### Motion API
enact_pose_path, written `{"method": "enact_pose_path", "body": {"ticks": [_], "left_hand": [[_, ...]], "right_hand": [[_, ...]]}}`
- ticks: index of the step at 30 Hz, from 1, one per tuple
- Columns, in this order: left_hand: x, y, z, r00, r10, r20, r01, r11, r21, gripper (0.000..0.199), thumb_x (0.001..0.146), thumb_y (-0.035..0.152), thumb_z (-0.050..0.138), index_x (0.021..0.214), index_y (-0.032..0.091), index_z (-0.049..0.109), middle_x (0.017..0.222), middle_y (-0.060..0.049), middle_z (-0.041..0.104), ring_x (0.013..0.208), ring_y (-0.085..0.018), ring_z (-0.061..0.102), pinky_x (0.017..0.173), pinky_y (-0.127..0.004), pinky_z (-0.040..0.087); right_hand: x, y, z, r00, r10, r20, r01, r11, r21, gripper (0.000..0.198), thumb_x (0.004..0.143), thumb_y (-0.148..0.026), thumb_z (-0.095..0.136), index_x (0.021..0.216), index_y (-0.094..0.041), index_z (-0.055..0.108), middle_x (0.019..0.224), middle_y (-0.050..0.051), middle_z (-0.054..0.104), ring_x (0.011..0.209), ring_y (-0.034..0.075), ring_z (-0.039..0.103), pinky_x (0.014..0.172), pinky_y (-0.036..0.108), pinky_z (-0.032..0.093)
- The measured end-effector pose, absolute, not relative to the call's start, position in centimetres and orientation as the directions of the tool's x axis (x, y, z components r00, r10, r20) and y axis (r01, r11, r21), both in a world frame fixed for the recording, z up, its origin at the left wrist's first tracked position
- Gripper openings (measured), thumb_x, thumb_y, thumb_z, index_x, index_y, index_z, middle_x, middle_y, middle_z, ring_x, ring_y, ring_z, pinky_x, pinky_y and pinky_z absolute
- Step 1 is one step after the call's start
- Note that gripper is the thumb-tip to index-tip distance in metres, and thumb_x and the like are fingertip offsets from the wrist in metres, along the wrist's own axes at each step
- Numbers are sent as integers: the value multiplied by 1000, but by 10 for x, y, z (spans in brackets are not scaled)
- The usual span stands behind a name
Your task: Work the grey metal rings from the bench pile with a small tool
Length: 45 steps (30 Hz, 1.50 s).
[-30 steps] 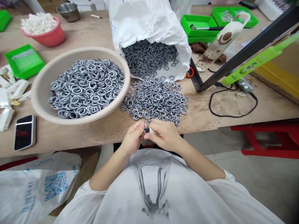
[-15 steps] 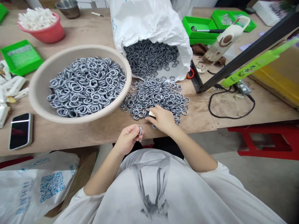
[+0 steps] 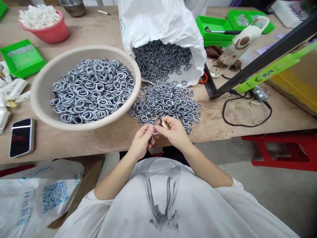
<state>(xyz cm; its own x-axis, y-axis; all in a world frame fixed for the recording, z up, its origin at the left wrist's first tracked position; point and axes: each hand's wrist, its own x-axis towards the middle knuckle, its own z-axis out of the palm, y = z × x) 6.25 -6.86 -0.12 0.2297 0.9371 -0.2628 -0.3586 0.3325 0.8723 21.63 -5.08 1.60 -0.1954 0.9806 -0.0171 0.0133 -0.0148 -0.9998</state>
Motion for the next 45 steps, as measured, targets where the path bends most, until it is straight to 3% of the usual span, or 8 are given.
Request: {"method": "enact_pose_path", "body": {"ticks": [6,12,17,21,30,35,42,45], "left_hand": [[81,-73,2,268,938,-220,-400,316,860,52,74,61,76,77,16,50,55,7,36,45,-4,26,39,-15,19],[85,-76,4,315,936,-159,-426,289,857,49,81,57,71,72,16,46,55,6,35,44,-4,24,40,-16,18],[80,-75,3,306,941,-146,-448,278,850,50,82,58,70,71,16,45,54,7,33,44,-4,24,40,-16,19],[80,-76,2,292,941,-172,-464,297,834,51,79,58,74,72,17,42,55,7,31,45,-4,23,41,-16,21],[76,-81,-3,339,931,-137,-405,276,872,53,81,62,70,72,18,42,55,8,26,46,-5,19,42,-18,18],[63,-90,-6,476,872,-111,-264,262,928,53,85,62,64,68,15,48,56,4,37,48,-5,27,46,-20,21],[33,-77,1,150,981,-125,-339,170,925,39,78,50,76,85,13,66,63,-2,59,46,-5,40,43,-18,26],[27,-74,3,83,982,-170,-360,188,914,38,76,43,78,99,14,70,67,-2,62,48,-7,45,43,-17,31]], "right_hand": [[218,-64,17,-174,964,202,147,228,-963,40,84,-55,70,98,-17,68,94,6,66,89,18,60,84,33,47],[226,-55,14,-224,967,125,31,135,-990,54,87,-70,58,88,-17,63,80,4,63,73,15,57,70,29,45],[236,-65,20,-361,865,350,283,459,-842,60,100,-67,31,77,-17,54,72,2,52,67,13,47,65,27,34],[236,-74,23,-454,808,377,423,567,-707,57,104,-59,28,74,-17,52,70,1,48,65,13,43,61,27,28],[236,-72,20,-482,827,290,513,534,-672,57,104,-60,28,68,-18,42,66,0,47,61,12,41,59,27,23],[244,-48,10,-284,941,183,641,329,-693,53,103,-55,32,67,-18,42,64,0,49,61,13,43,60,27,25],[224,-25,13,-308,941,140,890,337,-307,26,97,-43,58,109,-22,67,105,6,64,88,21,60,62,30,28],[213,-17,13,-316,946,70,930,323,-174,21,98,-31,53,105,-21,69,106,9,64,89,23,62,60,31,28]]}}
